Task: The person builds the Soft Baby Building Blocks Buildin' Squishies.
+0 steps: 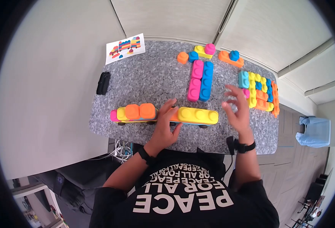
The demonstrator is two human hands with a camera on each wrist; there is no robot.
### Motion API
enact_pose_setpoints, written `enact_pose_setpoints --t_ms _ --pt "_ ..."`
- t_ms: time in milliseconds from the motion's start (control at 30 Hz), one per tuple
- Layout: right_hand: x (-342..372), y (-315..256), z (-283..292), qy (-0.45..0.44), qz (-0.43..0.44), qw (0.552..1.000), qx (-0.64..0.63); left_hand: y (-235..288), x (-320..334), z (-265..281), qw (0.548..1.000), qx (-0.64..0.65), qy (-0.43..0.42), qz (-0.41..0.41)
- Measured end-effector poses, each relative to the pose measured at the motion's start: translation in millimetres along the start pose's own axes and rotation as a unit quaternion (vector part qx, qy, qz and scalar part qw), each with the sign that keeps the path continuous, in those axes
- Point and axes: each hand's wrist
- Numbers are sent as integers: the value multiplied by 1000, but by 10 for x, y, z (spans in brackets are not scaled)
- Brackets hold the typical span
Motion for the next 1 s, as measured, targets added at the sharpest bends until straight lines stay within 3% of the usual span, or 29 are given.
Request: enact_pose_setpoints --t_ms 100,200,300,600,733,900,1000 --pt "-529 -114 69 -61 79 991 85 11 -12 -4 1000 9 -2 3" --pt "-1136 148 -63 -113 247 946 176 18 -9 -9 1000 22 -3 7" --pt "-1601 470 -295 -182 214 929 241 -20 11 -25 1000 21 0 6" --pt "-2311 773 -860 -247 119 897 347 4 10 -8 1000 18 -3 10" --pt "-2344 779 -811 -230 166 903 324 -4 21 -7 1000 11 1 6" --pt "-2165 288 -597 -156 204 921 292 -32 30 -24 999 29 -10 40" --pt "-1910 -142 -469 -130 225 945 201 -51 37 -38 999 29 -13 37"
Point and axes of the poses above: each hand's wrist, its own x-axis away from the middle knuckle, its own z-axis out of the back of the hand, y = z × x, and after that the axes turned 6 degrees about z, right-handed
